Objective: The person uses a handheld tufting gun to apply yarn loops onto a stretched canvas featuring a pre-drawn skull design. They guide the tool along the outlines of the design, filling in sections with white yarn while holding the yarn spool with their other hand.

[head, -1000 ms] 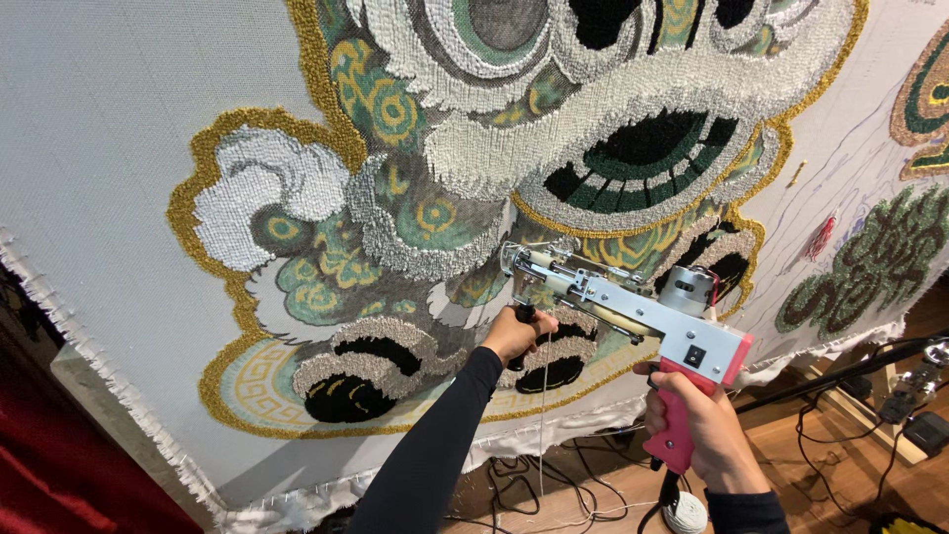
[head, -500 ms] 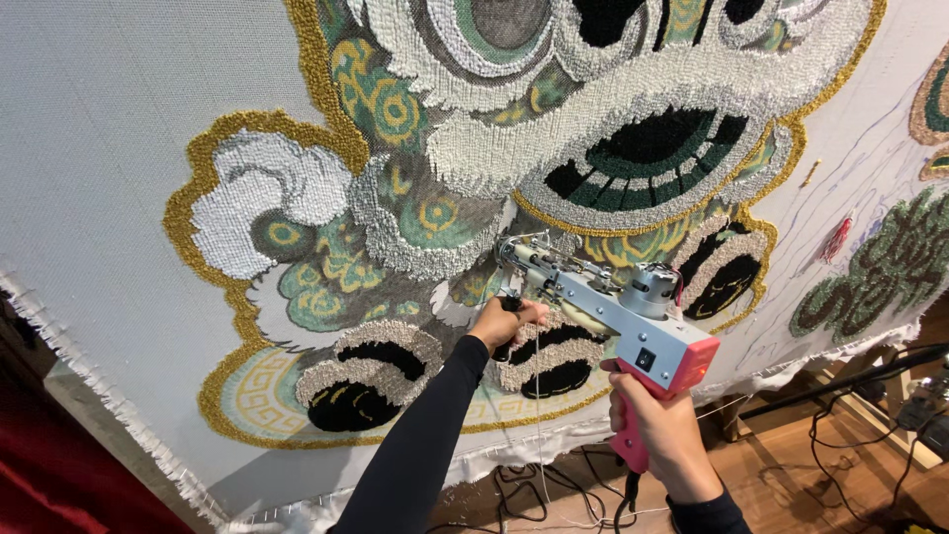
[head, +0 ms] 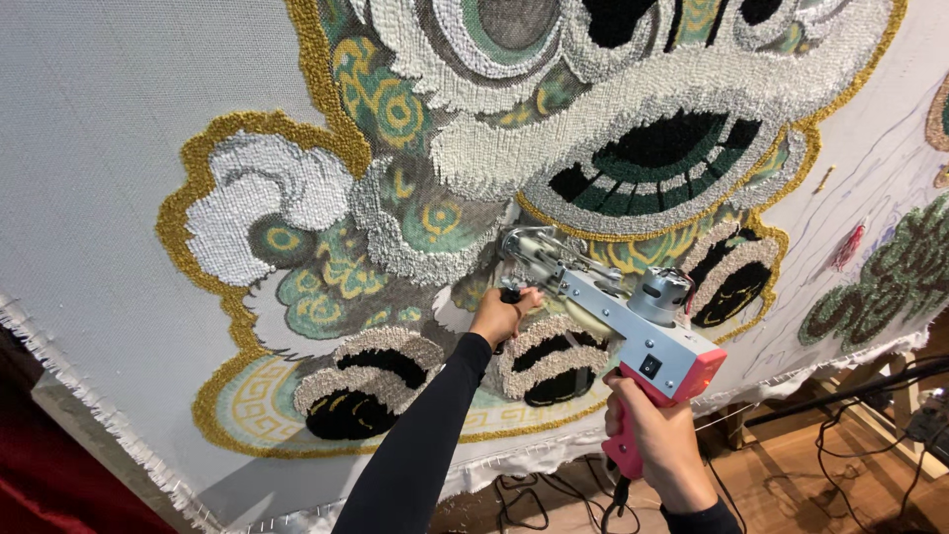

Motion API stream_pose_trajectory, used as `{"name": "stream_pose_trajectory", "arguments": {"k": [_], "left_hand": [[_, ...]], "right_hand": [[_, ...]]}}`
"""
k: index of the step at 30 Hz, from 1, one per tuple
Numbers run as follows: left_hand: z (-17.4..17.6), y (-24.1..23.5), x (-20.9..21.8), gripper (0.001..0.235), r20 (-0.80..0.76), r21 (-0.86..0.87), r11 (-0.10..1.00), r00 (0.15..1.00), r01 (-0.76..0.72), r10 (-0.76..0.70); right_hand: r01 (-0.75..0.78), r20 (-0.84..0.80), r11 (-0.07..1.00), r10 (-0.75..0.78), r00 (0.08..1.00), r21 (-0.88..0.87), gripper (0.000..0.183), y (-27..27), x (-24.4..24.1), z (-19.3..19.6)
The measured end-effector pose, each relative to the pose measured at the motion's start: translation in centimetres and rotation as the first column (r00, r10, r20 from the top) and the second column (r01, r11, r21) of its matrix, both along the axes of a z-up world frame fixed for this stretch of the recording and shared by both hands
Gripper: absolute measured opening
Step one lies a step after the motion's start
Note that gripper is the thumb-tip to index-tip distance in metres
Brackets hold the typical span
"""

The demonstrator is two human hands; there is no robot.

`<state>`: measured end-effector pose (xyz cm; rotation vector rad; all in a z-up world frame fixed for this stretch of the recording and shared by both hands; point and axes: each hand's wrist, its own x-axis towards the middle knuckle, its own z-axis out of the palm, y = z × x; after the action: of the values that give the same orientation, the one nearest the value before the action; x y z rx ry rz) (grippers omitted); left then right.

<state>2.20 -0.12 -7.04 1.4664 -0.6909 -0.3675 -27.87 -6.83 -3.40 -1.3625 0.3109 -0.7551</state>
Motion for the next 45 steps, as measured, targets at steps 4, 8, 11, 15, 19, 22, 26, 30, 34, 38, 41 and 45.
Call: {"name": "stream_pose_trajectory", "arguments": {"k": [4,8,11,15,19,22,26,30,34,38,41,45], "left_hand": [[2.3,0.7,-1.1,0.043,-0.022,0.135,0.989,0.998,-0.053,0.057],[3.0,0.8,-1.1,0.04,0.024,0.124,0.991,0.999,-0.043,0.04],[2.8,0.4,-0.2,0.041,0.043,0.169,0.982,0.996,-0.079,0.072],[2.8,0.0,0.3,0.04,0.035,0.113,0.993,0.999,-0.046,0.042],[2.4,-0.5,1.3,0.044,0.028,0.064,0.997,0.999,-0.045,0.043],[2.2,-1.0,1.7,0.05,0.029,0.063,0.996,0.998,-0.057,0.055],[2.9,-0.3,0.2,0.059,0.001,0.081,0.995,0.999,0.051,-0.051],[3.4,-0.9,-1.9,0.067,-0.001,0.083,0.989,0.993,0.119,-0.12],[1.8,-2.5,-3.1,0.057,0.042,0.018,0.977,0.976,0.213,-0.214],[1.4,-3.4,-6.0,0.046,0.018,-0.015,0.977,0.977,0.212,-0.211],[1.6,-3.8,-8.3,0.036,0.018,-0.065,0.985,0.987,0.16,-0.159],[1.4,-4.4,-9.9,0.033,0.166,-0.043,0.993,0.98,0.114,-0.105]], "right_hand": [[0.02,-0.018,1.0,-0.02,1.0,0.016,0.018,0.6,0.0,0.9],[0.017,0.003,1.0,-0.017,1.0,-0.009,0.017,0.8,-0.1,1.9],[0.029,-0.015,0.999,-0.028,0.999,0.033,0.018,0.9,0.2,2.1],[0.019,-0.002,0.997,-0.019,1.0,0.076,0.019,1.1,0.2,2.1],[0.018,0.006,0.995,-0.019,1.0,0.096,0.02,1.2,0.2,2.4],[0.008,0.015,0.997,-0.01,1.0,0.082,0.019,1.1,-0.2,2.9],[-0.016,0.01,0.996,0.015,1.0,0.092,0.021,0.6,-1.2,3.0],[-0.057,0.011,0.983,0.056,0.998,0.173,0.024,-1.0,-2.8,2.2],[-0.071,0.005,0.968,0.072,0.997,0.239,0.027,-3.4,-5.1,1.1],[-0.118,-0.001,0.949,0.123,0.992,0.292,0.037,-5.4,-7.9,-0.1],[-0.124,0.015,0.949,0.125,0.992,0.289,0.039,-6.2,-9.2,-0.9],[-0.118,0.021,0.954,0.117,0.993,0.276,0.039,-6.6,-10.4,-2.0]]}}
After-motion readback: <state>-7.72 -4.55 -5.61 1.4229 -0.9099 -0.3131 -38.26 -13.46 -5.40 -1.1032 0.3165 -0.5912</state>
